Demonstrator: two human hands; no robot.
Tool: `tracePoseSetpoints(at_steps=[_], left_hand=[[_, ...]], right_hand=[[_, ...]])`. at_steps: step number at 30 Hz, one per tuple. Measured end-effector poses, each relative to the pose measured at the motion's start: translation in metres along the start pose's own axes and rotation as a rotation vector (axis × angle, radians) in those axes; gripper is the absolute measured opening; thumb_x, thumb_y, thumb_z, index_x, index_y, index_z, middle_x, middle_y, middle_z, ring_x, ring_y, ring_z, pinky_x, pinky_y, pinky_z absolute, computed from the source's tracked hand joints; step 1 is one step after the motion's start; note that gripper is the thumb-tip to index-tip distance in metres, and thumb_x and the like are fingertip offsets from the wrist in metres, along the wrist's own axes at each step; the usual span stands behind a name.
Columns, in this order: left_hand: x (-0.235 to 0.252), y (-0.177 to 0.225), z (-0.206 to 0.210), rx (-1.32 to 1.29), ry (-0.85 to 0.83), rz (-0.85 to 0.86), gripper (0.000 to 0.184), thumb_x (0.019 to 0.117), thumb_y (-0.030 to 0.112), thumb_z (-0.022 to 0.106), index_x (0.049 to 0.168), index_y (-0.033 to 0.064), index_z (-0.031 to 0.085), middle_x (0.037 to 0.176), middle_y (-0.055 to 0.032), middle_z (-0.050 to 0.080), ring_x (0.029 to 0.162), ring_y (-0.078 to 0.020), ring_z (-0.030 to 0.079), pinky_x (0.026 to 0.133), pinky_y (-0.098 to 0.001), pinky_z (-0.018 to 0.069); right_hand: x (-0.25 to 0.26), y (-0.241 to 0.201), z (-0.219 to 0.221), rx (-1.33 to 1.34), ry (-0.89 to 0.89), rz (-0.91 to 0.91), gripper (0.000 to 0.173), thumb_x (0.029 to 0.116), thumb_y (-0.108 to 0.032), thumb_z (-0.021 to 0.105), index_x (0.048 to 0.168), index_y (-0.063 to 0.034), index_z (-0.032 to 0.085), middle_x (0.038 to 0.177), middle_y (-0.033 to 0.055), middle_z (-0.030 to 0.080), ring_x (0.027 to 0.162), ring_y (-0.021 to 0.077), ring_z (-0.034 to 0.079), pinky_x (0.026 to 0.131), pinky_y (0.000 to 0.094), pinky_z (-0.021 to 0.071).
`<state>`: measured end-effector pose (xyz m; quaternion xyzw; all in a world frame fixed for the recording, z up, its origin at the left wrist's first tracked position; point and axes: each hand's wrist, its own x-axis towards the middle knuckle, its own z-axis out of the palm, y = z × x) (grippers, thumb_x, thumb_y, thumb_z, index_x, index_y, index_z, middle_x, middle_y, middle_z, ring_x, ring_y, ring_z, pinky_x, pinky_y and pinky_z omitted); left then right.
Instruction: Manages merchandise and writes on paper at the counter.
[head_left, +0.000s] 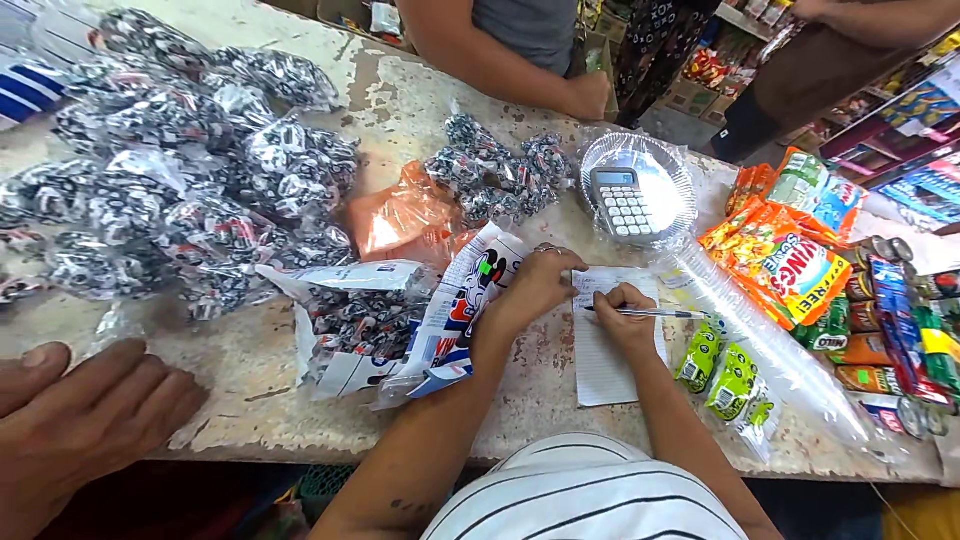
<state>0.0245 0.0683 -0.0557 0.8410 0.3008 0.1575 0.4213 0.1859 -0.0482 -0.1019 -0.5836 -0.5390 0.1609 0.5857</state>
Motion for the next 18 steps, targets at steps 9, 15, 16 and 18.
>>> tracePoseSetpoints(at_steps=[9,15,16,18], left_hand=[[-0.0012,0.0028,-0.0011,-0.033,-0.013,-0.028,0.031,0.0868,0.001,0.077,0.117,0.0059,0.075,0.13,-0.0129,0.068,0.122,-0.0336,0.061,0.102,-0.0526,0.0488],[-0.0031,0.0024,0.0004,-0.043,0.02,-0.006,0.03,0.0858,-0.001,0.077,0.116,0.0047,0.075,0.128,-0.0132,0.068,0.119,-0.0325,0.063,0.098,-0.0505,0.0515],[-0.0033,0.0022,0.0006,-0.045,0.019,-0.007,0.03,0.0859,-0.001,0.077,0.116,0.0045,0.075,0.129,-0.0133,0.068,0.12,-0.0326,0.062,0.099,-0.0504,0.0512],[-0.0027,0.0009,0.0013,-0.041,0.015,-0.004,0.031,0.0865,-0.001,0.076,0.117,0.0045,0.075,0.129,-0.0131,0.068,0.12,-0.0329,0.062,0.099,-0.0499,0.0517]], right_hand=[[-0.0021,-0.0071,-0.001,0.006,0.005,0.053,0.025,0.0828,-0.005,0.077,0.069,-0.0129,0.058,0.062,-0.0083,0.059,0.054,-0.0024,0.054,0.053,0.0153,0.0478],[-0.0072,-0.0027,0.0024,0.023,-0.057,-0.021,0.024,0.0823,0.0,0.071,0.065,-0.0091,0.058,0.061,-0.0064,0.057,0.056,-0.002,0.053,0.053,0.0151,0.0464],[-0.0076,-0.0025,0.0028,0.017,-0.048,-0.02,0.025,0.0822,0.0,0.07,0.064,-0.0094,0.057,0.06,-0.0063,0.056,0.056,-0.002,0.053,0.053,0.0149,0.0461],[-0.007,-0.0027,0.0027,0.012,-0.033,-0.019,0.025,0.082,0.0,0.071,0.064,-0.0095,0.056,0.06,-0.0059,0.057,0.055,-0.0019,0.053,0.052,0.0148,0.0461]])
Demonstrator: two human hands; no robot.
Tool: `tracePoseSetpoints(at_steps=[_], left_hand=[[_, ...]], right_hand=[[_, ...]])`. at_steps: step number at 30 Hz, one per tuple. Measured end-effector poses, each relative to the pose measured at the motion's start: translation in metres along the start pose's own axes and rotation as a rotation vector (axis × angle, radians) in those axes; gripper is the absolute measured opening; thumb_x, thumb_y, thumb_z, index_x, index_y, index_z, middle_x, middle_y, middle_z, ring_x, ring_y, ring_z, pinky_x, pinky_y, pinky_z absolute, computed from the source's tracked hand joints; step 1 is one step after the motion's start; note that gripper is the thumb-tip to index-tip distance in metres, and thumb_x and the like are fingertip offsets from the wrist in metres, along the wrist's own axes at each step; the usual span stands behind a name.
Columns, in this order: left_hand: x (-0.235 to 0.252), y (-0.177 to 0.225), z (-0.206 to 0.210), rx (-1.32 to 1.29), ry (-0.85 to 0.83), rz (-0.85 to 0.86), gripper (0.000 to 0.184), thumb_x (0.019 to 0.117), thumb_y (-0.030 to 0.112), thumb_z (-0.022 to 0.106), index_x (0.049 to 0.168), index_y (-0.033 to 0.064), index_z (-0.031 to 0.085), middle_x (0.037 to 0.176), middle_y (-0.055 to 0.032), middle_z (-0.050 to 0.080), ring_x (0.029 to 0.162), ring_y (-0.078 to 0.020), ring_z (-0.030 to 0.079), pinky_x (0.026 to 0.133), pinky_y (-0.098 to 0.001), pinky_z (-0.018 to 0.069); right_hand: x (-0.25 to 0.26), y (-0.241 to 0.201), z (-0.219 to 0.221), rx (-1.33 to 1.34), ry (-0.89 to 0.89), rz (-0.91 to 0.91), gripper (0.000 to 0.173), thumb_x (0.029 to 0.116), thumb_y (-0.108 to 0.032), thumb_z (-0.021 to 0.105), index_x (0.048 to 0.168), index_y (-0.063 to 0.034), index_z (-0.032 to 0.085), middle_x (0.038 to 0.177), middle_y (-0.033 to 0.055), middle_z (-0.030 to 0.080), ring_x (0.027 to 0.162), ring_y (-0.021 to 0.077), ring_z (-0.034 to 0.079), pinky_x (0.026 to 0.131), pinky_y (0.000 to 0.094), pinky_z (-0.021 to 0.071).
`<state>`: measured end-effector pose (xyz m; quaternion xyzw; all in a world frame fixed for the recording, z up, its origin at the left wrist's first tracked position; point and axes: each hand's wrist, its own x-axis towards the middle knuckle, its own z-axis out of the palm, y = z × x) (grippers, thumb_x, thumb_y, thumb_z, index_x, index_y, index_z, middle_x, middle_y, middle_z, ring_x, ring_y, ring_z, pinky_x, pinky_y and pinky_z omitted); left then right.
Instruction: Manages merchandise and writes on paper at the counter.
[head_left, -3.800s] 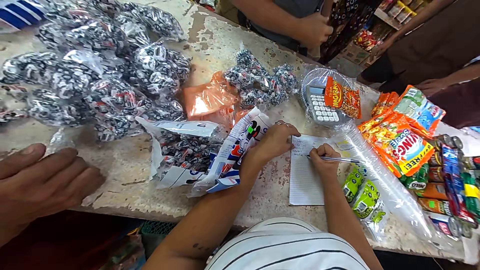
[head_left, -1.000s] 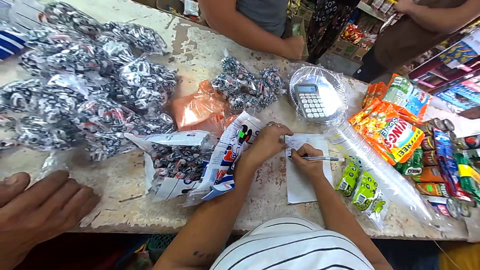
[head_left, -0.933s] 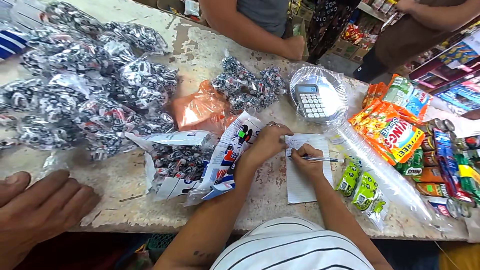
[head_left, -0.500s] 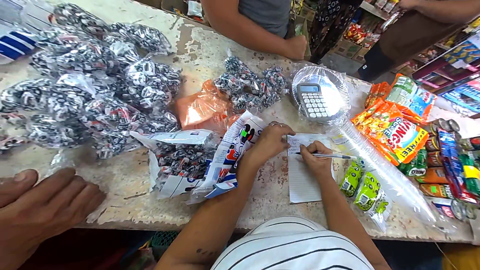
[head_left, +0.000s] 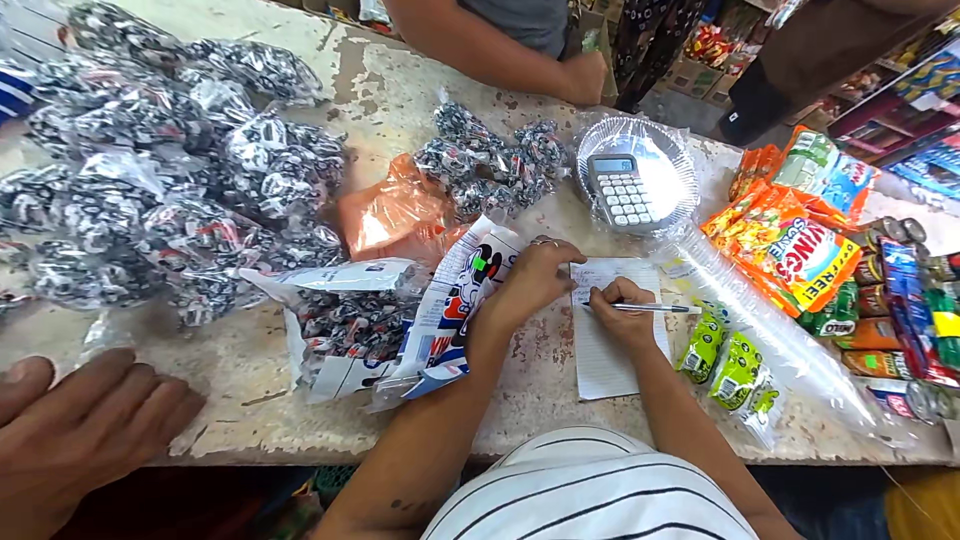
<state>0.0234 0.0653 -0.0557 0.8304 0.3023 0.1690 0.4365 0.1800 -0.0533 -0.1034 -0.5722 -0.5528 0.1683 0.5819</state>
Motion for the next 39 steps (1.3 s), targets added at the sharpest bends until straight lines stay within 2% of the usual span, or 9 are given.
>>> tracePoseSetpoints(at_steps=[5,17,22,39], left_hand=[[-0.0003,-0.0021,0.0014,0.005,0.026,0.044,0.03,0.0851,-0.002,0.077,0.115,0.0039,0.075,0.126,-0.0132,0.069,0.118,-0.0323,0.063,0.098,-0.0499,0.0517],[-0.0004,-0.0013,-0.0006,0.005,0.015,0.028,0.031,0.0858,-0.001,0.077,0.116,0.0034,0.075,0.127,-0.0139,0.069,0.119,-0.0328,0.063,0.1,-0.051,0.0505],[-0.0014,-0.0025,0.0009,0.002,0.049,0.06,0.031,0.0839,-0.001,0.078,0.115,0.0034,0.076,0.125,-0.0138,0.07,0.118,-0.0332,0.064,0.098,-0.0514,0.052],[-0.0008,-0.0023,0.0009,0.033,0.033,0.054,0.03,0.0852,0.0,0.078,0.115,0.0044,0.076,0.126,-0.0127,0.07,0.119,-0.0339,0.063,0.099,-0.0507,0.0508]], right_hand=[[-0.0004,-0.0009,0.0,0.01,-0.019,0.001,0.023,0.0822,0.001,0.07,0.065,-0.0076,0.057,0.061,-0.005,0.057,0.056,-0.0022,0.053,0.053,0.0142,0.046],[0.0,-0.001,0.0005,-0.008,0.029,0.018,0.026,0.0825,0.0,0.069,0.064,-0.0108,0.054,0.058,-0.0074,0.054,0.052,-0.0034,0.05,0.05,0.0136,0.0426],[-0.0009,-0.0003,0.0005,-0.023,-0.018,-0.015,0.023,0.0829,0.0,0.069,0.065,-0.0077,0.056,0.06,-0.005,0.056,0.054,-0.0026,0.052,0.051,0.0143,0.0445],[-0.0005,0.0043,-0.0016,-0.038,-0.056,-0.004,0.024,0.0828,-0.001,0.069,0.064,-0.0082,0.056,0.059,-0.0051,0.055,0.053,-0.002,0.051,0.05,0.0149,0.0432]])
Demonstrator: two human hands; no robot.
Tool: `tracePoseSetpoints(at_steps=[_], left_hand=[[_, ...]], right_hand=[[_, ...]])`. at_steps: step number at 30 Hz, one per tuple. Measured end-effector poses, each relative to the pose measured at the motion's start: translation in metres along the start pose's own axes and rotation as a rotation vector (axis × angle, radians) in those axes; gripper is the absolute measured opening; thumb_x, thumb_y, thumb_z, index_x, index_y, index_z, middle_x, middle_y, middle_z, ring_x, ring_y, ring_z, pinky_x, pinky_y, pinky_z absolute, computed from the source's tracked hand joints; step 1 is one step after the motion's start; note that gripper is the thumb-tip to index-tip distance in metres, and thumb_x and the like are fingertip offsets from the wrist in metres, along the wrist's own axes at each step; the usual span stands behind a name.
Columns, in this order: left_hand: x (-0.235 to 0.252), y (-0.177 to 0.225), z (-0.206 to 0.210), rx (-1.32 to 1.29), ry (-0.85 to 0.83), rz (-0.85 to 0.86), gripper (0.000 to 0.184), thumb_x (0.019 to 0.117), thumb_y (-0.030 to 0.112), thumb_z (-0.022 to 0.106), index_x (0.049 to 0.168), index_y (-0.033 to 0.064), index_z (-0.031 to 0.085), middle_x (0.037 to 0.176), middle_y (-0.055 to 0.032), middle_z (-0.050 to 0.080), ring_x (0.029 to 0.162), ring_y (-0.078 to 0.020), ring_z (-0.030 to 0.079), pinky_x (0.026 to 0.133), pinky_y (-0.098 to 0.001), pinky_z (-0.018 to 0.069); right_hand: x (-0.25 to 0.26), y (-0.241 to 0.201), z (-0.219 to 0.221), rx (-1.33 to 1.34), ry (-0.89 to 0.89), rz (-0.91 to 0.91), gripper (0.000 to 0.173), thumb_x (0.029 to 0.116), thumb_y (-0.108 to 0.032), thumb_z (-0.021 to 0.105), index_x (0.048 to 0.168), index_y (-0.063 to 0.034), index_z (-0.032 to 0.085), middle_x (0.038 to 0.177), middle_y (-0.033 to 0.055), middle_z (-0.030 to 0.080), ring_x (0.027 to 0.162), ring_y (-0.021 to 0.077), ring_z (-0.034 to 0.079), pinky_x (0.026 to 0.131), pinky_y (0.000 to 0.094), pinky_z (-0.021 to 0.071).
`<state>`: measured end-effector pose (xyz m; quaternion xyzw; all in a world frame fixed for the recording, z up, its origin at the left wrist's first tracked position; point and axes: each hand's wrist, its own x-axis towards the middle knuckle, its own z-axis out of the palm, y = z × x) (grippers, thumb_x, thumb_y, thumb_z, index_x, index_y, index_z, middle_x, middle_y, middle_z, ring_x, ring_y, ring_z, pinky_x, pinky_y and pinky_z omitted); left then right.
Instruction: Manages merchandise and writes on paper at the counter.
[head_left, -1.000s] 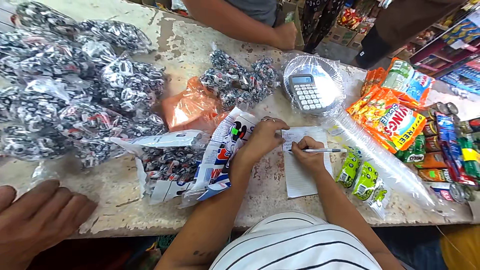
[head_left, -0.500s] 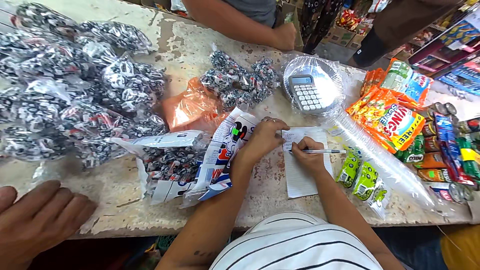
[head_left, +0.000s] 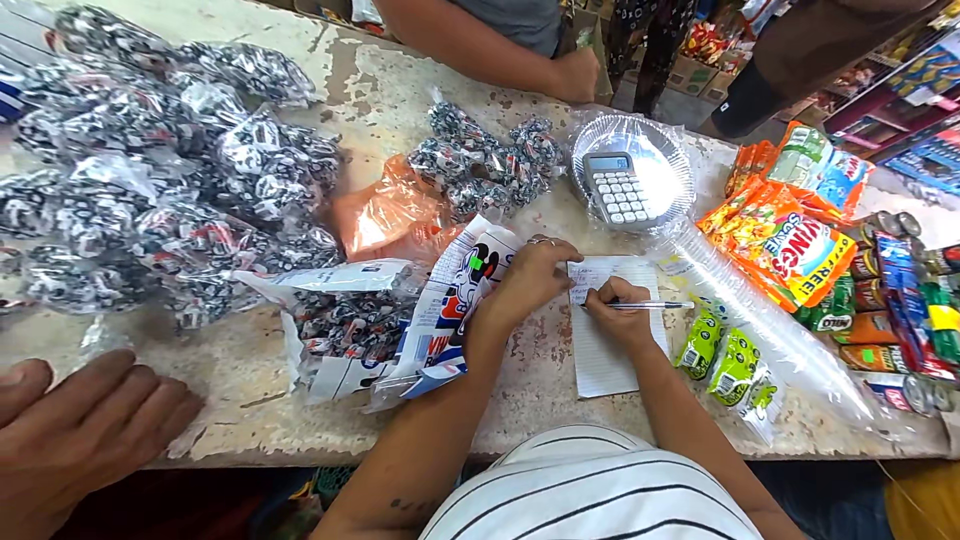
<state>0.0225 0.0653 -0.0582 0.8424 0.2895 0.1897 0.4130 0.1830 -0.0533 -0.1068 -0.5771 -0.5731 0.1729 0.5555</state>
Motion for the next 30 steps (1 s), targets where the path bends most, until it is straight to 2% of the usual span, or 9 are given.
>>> tracePoseSetpoints(at_steps=[7,13,16,30], left_hand=[[0.0001,0.0018,-0.0011,-0.003,-0.012,-0.021,0.03,0.0856,0.001,0.079,0.116,0.0049,0.076,0.127,-0.0123,0.069,0.122,-0.0334,0.061,0.1,-0.0496,0.0507],[-0.0008,-0.0003,0.0,-0.014,-0.009,0.0,0.031,0.0852,-0.001,0.077,0.115,0.0035,0.075,0.127,-0.0145,0.069,0.115,-0.0336,0.065,0.096,-0.0517,0.0526],[0.0005,-0.0007,-0.0002,-0.011,-0.012,0.005,0.03,0.0859,0.0,0.077,0.116,0.004,0.075,0.126,-0.014,0.069,0.119,-0.0347,0.062,0.1,-0.0527,0.0498],[0.0004,0.0019,-0.002,-0.014,-0.025,-0.017,0.031,0.0861,0.0,0.077,0.116,0.0042,0.075,0.127,-0.0132,0.069,0.12,-0.034,0.061,0.1,-0.0507,0.05]], right_hand=[[0.0008,-0.0024,0.0001,0.021,0.013,0.009,0.025,0.0833,-0.001,0.069,0.064,-0.0095,0.055,0.059,-0.006,0.055,0.053,-0.0022,0.051,0.05,0.015,0.0433],[-0.0001,0.0007,-0.0008,0.008,0.011,0.013,0.026,0.0831,-0.002,0.068,0.063,-0.0099,0.055,0.059,-0.0058,0.054,0.054,-0.0015,0.051,0.051,0.0158,0.0433],[0.0008,-0.0007,-0.0006,0.002,0.026,0.029,0.027,0.0835,-0.002,0.068,0.063,-0.0107,0.054,0.059,-0.0064,0.054,0.054,-0.0016,0.05,0.051,0.0155,0.0428],[-0.0002,0.0032,-0.0025,-0.008,0.028,0.025,0.028,0.0845,-0.002,0.066,0.062,-0.0115,0.052,0.058,-0.0063,0.052,0.053,-0.0006,0.049,0.05,0.0167,0.0417]])
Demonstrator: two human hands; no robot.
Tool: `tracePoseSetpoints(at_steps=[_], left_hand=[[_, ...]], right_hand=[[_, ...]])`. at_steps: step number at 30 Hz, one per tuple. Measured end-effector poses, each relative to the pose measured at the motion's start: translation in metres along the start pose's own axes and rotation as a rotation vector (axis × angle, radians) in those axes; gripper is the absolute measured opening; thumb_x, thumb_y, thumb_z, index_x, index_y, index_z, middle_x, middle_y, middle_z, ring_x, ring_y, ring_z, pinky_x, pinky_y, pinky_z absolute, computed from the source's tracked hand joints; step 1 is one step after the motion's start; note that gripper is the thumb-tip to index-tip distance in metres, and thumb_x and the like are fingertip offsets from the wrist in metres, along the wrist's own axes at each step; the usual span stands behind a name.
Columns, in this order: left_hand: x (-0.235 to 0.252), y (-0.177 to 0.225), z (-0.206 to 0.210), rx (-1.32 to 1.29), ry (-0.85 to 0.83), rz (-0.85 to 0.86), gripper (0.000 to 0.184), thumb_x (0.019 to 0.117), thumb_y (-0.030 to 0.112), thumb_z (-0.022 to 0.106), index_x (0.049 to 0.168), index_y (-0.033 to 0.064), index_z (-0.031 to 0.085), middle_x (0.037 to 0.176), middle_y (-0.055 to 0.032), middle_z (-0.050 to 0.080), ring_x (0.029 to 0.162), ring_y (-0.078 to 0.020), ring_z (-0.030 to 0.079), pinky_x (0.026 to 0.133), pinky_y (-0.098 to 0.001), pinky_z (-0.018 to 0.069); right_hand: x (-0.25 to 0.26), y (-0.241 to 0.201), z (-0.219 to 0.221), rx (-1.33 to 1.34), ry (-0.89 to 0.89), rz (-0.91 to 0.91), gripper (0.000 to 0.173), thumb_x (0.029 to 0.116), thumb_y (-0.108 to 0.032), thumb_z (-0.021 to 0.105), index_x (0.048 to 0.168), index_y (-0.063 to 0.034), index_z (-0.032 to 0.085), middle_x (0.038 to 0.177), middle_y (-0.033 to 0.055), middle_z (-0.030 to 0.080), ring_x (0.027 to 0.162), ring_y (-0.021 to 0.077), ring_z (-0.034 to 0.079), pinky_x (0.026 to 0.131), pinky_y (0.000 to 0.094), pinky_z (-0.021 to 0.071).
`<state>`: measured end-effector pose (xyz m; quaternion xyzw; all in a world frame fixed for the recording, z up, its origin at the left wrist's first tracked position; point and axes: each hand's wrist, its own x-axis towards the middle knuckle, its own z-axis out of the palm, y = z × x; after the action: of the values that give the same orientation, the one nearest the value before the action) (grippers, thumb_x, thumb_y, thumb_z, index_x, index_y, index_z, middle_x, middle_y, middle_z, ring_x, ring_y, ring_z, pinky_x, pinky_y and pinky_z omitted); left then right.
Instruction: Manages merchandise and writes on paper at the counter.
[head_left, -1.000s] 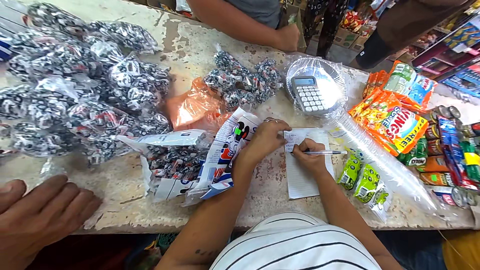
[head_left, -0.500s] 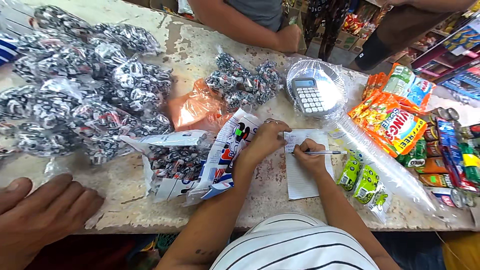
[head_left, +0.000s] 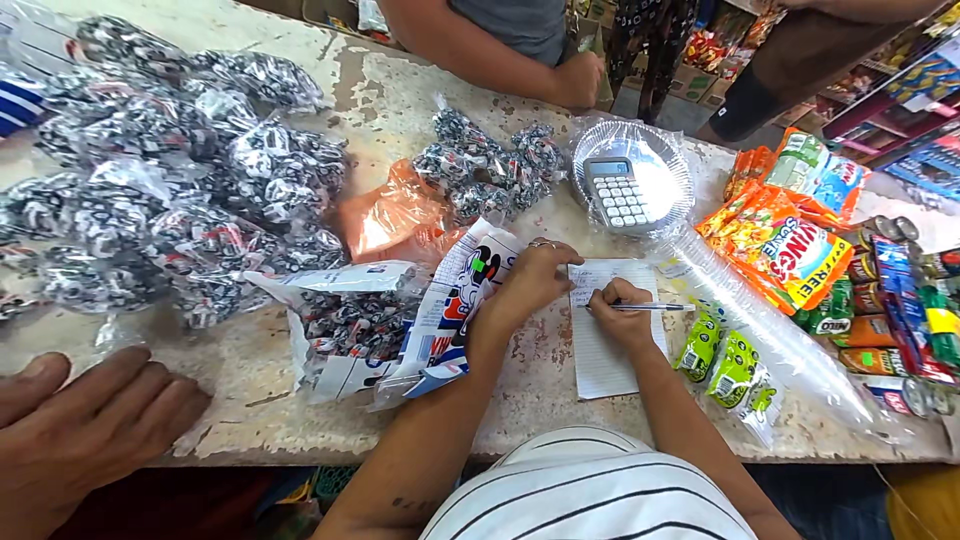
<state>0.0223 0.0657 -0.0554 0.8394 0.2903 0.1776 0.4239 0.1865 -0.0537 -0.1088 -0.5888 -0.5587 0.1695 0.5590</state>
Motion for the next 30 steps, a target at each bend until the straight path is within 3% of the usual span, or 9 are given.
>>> tracePoseSetpoints(at_steps=[8,14,21,27,30], left_hand=[[0.001,0.0,0.0,0.013,0.008,-0.001,0.03,0.0858,0.001,0.078,0.116,0.0046,0.076,0.127,-0.0127,0.069,0.121,-0.034,0.061,0.102,-0.0518,0.0479],[0.001,-0.003,0.002,-0.003,0.0,0.009,0.031,0.0856,0.0,0.077,0.116,0.0033,0.074,0.127,-0.0139,0.068,0.117,-0.0325,0.064,0.095,-0.0492,0.0537],[0.001,-0.002,0.001,0.0,0.003,0.002,0.032,0.0846,0.0,0.078,0.116,0.0046,0.075,0.126,-0.0128,0.069,0.12,-0.0329,0.062,0.1,-0.0503,0.0504],[0.0,-0.001,0.0,-0.005,0.004,0.002,0.032,0.0845,0.0,0.079,0.116,0.0037,0.075,0.126,-0.0135,0.069,0.12,-0.0323,0.062,0.099,-0.0479,0.0518],[0.001,-0.001,0.0,-0.012,0.008,-0.008,0.032,0.0843,0.0,0.079,0.116,0.004,0.075,0.126,-0.0136,0.069,0.119,-0.0319,0.062,0.099,-0.0477,0.0518]], right_hand=[[0.004,-0.008,-0.01,-0.025,0.092,0.038,0.027,0.0824,-0.002,0.068,0.063,-0.0146,0.053,0.059,-0.0097,0.053,0.054,-0.0031,0.05,0.051,0.0152,0.0422],[0.001,-0.007,-0.015,-0.047,0.116,0.053,0.027,0.0831,-0.002,0.068,0.064,-0.0141,0.053,0.059,-0.0096,0.054,0.054,-0.0035,0.05,0.051,0.015,0.0433],[-0.001,-0.003,-0.013,-0.039,0.067,0.02,0.027,0.0828,-0.002,0.069,0.062,-0.0121,0.055,0.058,-0.008,0.055,0.053,-0.0026,0.05,0.05,0.0152,0.0429],[0.001,-0.011,-0.013,-0.021,0.185,0.055,0.03,0.0824,0.001,0.068,0.063,-0.0155,0.052,0.059,-0.0102,0.053,0.053,-0.0035,0.049,0.051,0.0146,0.0433],[0.001,-0.009,-0.012,-0.036,0.159,0.046,0.03,0.0835,-0.001,0.069,0.062,-0.0141,0.053,0.058,-0.0093,0.053,0.052,-0.0031,0.049,0.05,0.0147,0.0431]])
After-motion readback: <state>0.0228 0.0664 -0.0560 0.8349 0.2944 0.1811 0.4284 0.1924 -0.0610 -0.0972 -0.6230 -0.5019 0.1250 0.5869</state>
